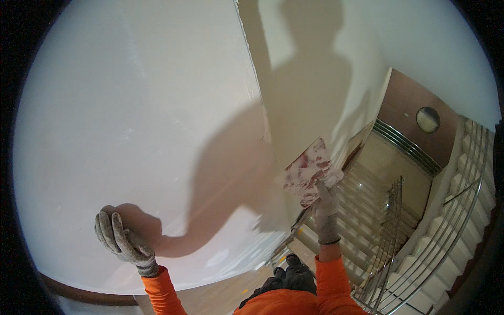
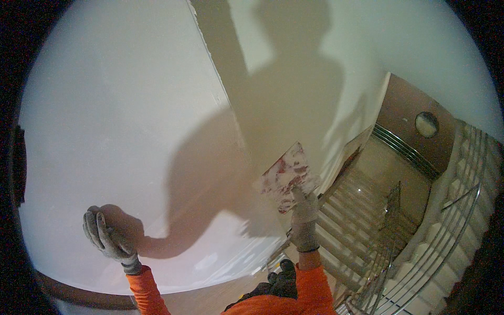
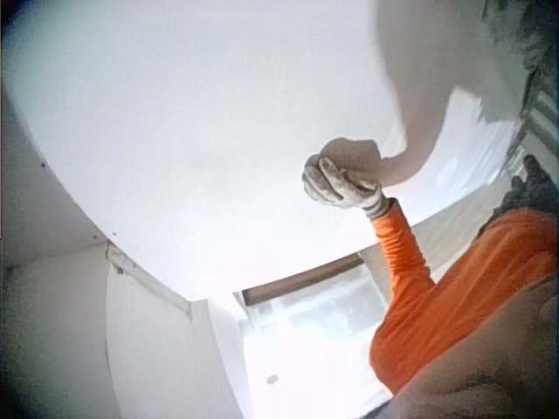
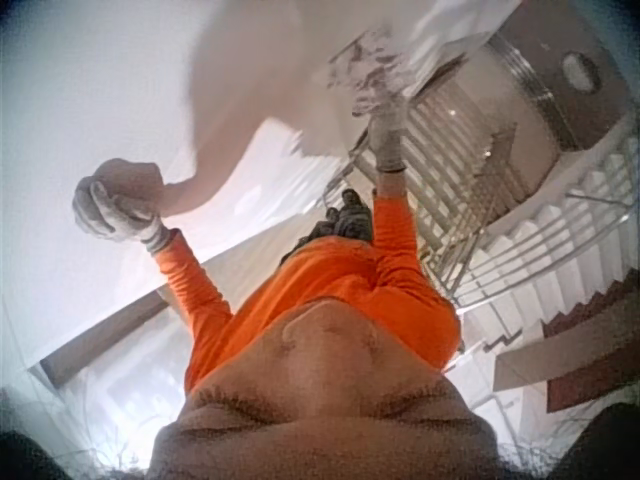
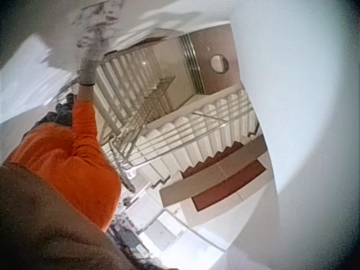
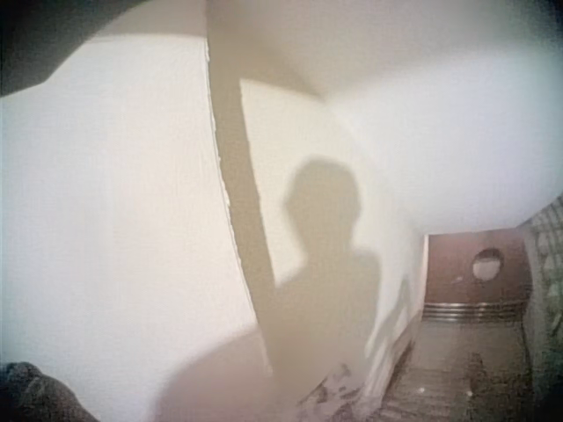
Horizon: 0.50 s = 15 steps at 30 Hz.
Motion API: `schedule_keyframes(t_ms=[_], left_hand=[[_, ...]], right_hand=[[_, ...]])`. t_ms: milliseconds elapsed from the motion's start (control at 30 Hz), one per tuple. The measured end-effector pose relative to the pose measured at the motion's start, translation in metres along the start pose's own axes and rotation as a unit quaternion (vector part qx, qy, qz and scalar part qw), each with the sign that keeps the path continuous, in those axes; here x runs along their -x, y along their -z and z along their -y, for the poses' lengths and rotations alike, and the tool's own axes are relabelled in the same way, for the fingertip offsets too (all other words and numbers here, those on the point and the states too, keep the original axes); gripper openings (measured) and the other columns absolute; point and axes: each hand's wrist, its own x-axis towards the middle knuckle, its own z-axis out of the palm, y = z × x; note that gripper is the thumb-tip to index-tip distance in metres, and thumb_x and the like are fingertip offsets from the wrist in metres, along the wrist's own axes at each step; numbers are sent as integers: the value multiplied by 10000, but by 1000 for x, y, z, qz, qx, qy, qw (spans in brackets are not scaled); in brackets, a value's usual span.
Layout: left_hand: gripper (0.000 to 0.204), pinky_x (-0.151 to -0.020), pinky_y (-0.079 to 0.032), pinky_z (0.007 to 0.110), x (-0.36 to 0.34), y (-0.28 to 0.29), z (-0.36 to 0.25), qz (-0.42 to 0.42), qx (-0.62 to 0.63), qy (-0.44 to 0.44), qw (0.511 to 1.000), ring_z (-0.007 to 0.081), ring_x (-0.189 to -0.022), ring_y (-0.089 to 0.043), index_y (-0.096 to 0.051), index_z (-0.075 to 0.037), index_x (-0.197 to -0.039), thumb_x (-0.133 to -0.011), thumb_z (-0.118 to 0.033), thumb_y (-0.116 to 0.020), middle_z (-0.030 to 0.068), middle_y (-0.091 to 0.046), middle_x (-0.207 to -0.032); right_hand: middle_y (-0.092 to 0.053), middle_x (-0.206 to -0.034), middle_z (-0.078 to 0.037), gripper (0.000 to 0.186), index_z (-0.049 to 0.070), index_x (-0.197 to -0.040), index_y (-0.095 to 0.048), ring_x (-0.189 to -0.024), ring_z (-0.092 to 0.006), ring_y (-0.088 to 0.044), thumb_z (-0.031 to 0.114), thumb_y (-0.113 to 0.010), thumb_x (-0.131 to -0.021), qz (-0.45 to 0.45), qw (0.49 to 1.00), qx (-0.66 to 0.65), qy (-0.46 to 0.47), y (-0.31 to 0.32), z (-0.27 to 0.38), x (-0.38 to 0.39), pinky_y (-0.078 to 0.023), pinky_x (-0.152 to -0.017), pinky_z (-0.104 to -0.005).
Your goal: The person applies plaster to a curved wall surface using a trowel and hawk. They repeatedly scoop plaster from the hawk and spread it across the wall, smoothing the surface in broad strokes.
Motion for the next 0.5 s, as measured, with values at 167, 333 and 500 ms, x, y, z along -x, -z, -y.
schedule_keyframes(t_ms=[167,333,500], left_hand=[[457,-1133,-367,591,6,8,8,16,13,7,1000,426,-1325,-521,-628,-6,-1320,-992,-239,-412,208,-580,-1415],[471,-1129,-367,586,12,10,15,28,29,2,999,406,-1331,-521,-616,-27,-1343,-1008,-280,-401,181,-575,-1428],[490,-1122,-366,581,10,7,14,23,42,4,999,402,-1348,-515,-615,-49,-1355,-1019,-325,-389,184,-566,-1440]], right_hand=[[-534,-965,-39,254,27,-1068,-600,-838,-135,-498,275,-613,-1010,-20,905,-268,-330,-39,54,28,-469,-757,-315],[-514,-959,-112,297,-16,-1098,-550,-903,-239,-526,259,-607,-999,13,957,-106,-269,-47,132,0,-491,-774,-423],[-581,-1064,-211,280,-4,-1154,-598,-1006,-354,-596,172,-635,-940,-7,960,252,118,-50,111,-36,-514,-801,-481]])
